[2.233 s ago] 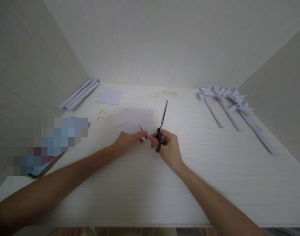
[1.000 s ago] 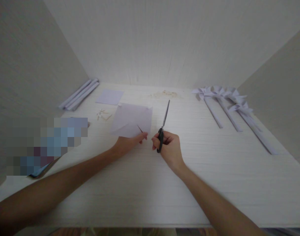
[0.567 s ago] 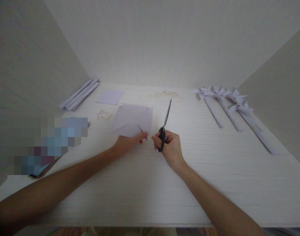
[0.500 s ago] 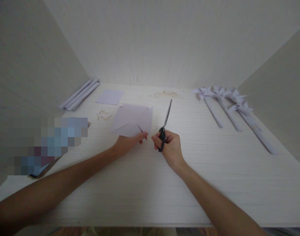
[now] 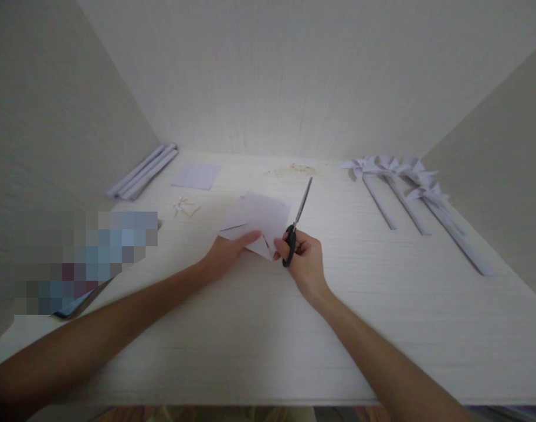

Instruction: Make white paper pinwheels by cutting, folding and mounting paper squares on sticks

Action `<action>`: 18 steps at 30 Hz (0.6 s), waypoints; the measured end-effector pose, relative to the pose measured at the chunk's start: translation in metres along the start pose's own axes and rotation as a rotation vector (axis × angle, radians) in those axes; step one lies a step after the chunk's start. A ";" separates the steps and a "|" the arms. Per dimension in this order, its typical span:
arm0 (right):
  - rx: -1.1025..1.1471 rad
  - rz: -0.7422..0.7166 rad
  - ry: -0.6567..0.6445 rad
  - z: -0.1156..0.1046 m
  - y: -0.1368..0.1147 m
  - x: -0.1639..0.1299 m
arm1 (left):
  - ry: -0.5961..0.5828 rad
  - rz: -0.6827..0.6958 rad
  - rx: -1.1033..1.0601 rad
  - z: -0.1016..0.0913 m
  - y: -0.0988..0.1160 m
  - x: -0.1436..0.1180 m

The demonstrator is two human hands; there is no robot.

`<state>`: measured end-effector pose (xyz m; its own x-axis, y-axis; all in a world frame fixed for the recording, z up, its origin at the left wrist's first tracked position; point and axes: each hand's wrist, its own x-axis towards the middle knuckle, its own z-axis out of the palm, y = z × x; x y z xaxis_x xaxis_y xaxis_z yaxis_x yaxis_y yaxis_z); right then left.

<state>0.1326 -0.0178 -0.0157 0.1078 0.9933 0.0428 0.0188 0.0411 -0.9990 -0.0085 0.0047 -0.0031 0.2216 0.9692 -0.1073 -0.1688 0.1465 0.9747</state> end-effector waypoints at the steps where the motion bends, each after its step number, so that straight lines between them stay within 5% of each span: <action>1: -0.024 -0.009 0.011 0.000 -0.001 0.000 | 0.051 -0.001 -0.135 -0.002 0.000 0.003; 7: -0.030 -0.014 0.061 0.001 -0.004 0.000 | 0.167 0.011 -0.434 -0.013 -0.004 0.016; 13: 0.025 -0.162 0.262 -0.008 0.001 0.013 | -0.012 -0.053 -0.295 -0.014 -0.006 0.012; 18: 0.139 -0.134 0.347 -0.010 0.002 0.020 | -0.157 -0.095 -0.079 -0.014 -0.007 0.007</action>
<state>0.1449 0.0010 -0.0167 0.4432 0.8834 0.1519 -0.0766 0.2062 -0.9755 -0.0194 0.0132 -0.0137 0.3864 0.9084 -0.1599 -0.2132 0.2566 0.9427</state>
